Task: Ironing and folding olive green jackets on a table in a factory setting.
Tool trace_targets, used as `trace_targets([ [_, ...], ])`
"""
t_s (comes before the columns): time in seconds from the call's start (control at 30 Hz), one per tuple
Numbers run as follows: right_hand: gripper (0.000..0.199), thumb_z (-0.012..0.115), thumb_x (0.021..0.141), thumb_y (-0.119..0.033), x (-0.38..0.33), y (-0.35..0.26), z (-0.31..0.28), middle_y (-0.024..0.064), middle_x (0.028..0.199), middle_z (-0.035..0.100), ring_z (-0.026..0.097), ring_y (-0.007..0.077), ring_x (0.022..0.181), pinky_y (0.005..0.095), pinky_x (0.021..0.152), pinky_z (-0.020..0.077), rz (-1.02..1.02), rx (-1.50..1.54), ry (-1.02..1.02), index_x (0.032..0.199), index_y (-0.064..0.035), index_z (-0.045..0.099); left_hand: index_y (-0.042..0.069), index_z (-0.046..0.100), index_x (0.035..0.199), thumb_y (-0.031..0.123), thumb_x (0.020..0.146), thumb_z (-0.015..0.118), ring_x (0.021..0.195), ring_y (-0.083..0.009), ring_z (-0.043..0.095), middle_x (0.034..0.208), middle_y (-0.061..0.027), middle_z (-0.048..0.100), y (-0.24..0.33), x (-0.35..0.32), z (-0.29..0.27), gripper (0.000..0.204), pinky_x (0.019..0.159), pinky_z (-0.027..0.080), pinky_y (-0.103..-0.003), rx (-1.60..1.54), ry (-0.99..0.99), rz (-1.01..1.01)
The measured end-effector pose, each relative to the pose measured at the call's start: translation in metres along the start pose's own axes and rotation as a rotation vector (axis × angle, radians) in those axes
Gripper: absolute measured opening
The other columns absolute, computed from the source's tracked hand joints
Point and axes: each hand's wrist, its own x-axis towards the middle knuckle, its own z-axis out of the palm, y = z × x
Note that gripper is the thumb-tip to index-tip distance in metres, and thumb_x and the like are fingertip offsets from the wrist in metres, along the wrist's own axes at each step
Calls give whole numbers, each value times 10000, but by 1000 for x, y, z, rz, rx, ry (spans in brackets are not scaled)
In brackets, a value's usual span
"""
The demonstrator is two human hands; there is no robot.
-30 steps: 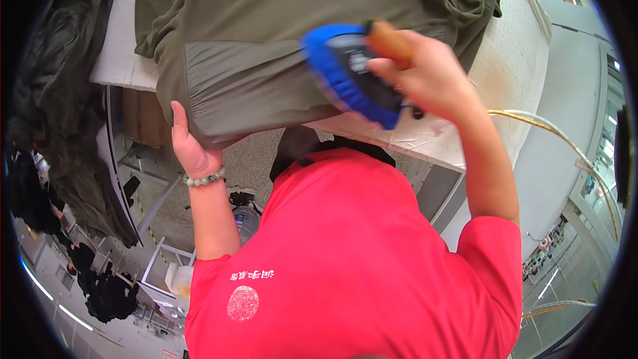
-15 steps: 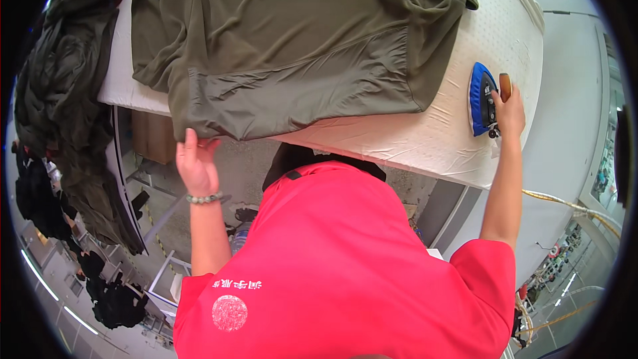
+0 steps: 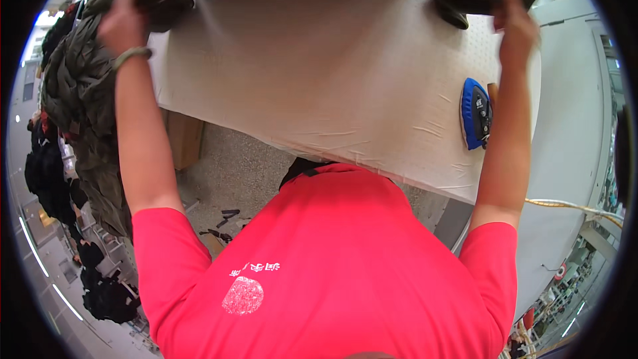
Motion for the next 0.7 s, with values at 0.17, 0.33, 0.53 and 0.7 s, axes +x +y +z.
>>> trace_targets([
  [0.17,534,664,949,-442,-19,83,-4,37,500,517,450,128,401,290,410,314,221,-124,-41,585,-68,549,53,643,769,316,848,719,489,-121,482,631,-25,580,-10,-133,68,284,458,393,-282,-325,-354,-768],
  [0.33,490,654,980,-392,-124,123,-12,34,493,535,478,124,385,276,389,354,335,-200,-211,622,-70,565,88,596,779,255,908,704,465,-80,409,602,26,476,-17,-241,-3,236,427,334,-260,-439,-276,-939],
  [0.53,482,624,1006,-428,-185,167,-2,40,526,568,523,107,424,257,407,392,492,-86,-205,698,-58,603,59,666,918,467,934,719,687,-166,654,798,-55,671,-18,-349,2,411,628,556,-292,-622,-25,-1275],
  [0.7,474,620,1011,-429,-179,157,3,49,561,594,542,104,445,244,421,420,558,-2,-253,720,-55,609,-49,539,1290,580,933,664,1010,-296,720,1106,-187,708,102,-374,45,734,784,601,-359,-981,-725,-1448],
])
